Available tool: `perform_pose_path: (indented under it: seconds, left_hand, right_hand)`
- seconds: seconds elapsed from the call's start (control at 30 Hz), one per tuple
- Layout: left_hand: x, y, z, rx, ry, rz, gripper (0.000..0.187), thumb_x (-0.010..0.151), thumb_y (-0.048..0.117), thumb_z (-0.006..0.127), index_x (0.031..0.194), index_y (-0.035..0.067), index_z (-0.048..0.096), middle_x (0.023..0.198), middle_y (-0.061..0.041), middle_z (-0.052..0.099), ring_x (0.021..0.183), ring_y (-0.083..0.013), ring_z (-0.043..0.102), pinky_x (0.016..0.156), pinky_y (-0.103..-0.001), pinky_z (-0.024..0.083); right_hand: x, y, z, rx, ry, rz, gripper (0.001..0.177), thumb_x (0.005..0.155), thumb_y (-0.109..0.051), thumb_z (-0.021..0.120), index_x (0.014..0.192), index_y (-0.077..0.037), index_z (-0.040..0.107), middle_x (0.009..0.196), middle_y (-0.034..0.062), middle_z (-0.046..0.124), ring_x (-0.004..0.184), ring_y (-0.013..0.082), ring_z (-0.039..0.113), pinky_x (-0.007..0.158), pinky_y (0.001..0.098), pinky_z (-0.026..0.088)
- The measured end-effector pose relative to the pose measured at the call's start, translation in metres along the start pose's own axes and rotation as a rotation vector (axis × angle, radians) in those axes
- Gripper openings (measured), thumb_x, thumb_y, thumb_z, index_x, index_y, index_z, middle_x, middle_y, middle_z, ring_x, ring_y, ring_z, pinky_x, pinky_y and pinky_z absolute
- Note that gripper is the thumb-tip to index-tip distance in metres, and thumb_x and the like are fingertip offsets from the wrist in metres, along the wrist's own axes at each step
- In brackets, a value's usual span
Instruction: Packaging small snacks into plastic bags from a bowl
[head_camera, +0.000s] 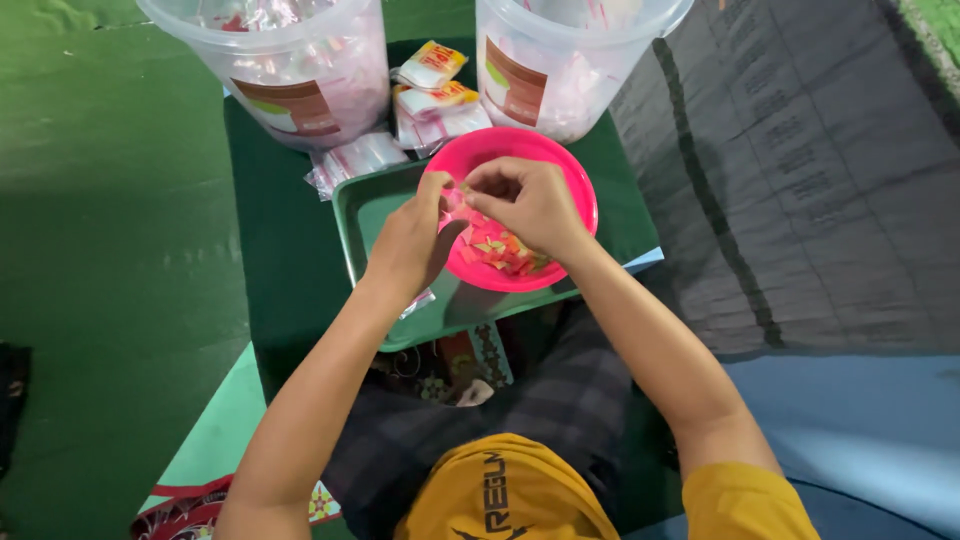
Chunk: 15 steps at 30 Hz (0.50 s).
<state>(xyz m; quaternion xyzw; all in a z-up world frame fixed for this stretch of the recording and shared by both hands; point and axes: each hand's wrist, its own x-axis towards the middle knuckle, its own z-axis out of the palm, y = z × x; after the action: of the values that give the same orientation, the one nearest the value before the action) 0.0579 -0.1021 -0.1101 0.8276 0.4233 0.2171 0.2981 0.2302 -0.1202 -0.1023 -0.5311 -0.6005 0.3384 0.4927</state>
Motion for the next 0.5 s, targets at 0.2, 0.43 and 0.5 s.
perform_pose_path:
  seconds: [0.2, 0.43, 0.5]
  left_hand:
    - [0.003, 0.002, -0.001, 0.027, -0.016, -0.016, 0.039, 0.087, 0.017, 0.058, 0.116, 0.015, 0.033, 0.093, -0.016, 0.062, 0.091, -0.0382, 0.060, 0.078, -0.049, 0.048]
    - [0.003, -0.015, 0.001, 0.112, 0.077, 0.019, 0.029, 0.088, 0.020, 0.059, 0.111, 0.016, 0.042, 0.093, -0.010, 0.064, 0.089, -0.0321, 0.062, 0.075, -0.044, 0.049]
    - [0.003, -0.017, 0.003, 0.126, 0.081, 0.033, 0.027, 0.088, 0.020, 0.060, 0.110, 0.016, 0.044, 0.093, -0.008, 0.064, 0.088, -0.0283, 0.063, 0.075, -0.041, 0.049]
  right_hand:
    - [0.001, 0.003, -0.005, -0.209, -0.038, -0.106, 0.013, 0.073, -0.011, 0.073, 0.086, -0.013, 0.071, 0.077, 0.0053, 0.070, 0.077, 0.0178, 0.067, 0.068, 0.0290, 0.052]
    - [0.008, 0.051, -0.013, -0.490, -0.124, -0.023, 0.014, 0.073, -0.015, 0.071, 0.087, -0.016, 0.071, 0.079, 0.0044, 0.069, 0.082, 0.0230, 0.066, 0.072, 0.0346, 0.052]
    - [0.007, 0.061, -0.009, -0.601, -0.226, -0.020, 0.014, 0.072, -0.012, 0.071, 0.086, -0.012, 0.071, 0.078, 0.0097, 0.070, 0.082, 0.0296, 0.066, 0.072, 0.0400, 0.052]
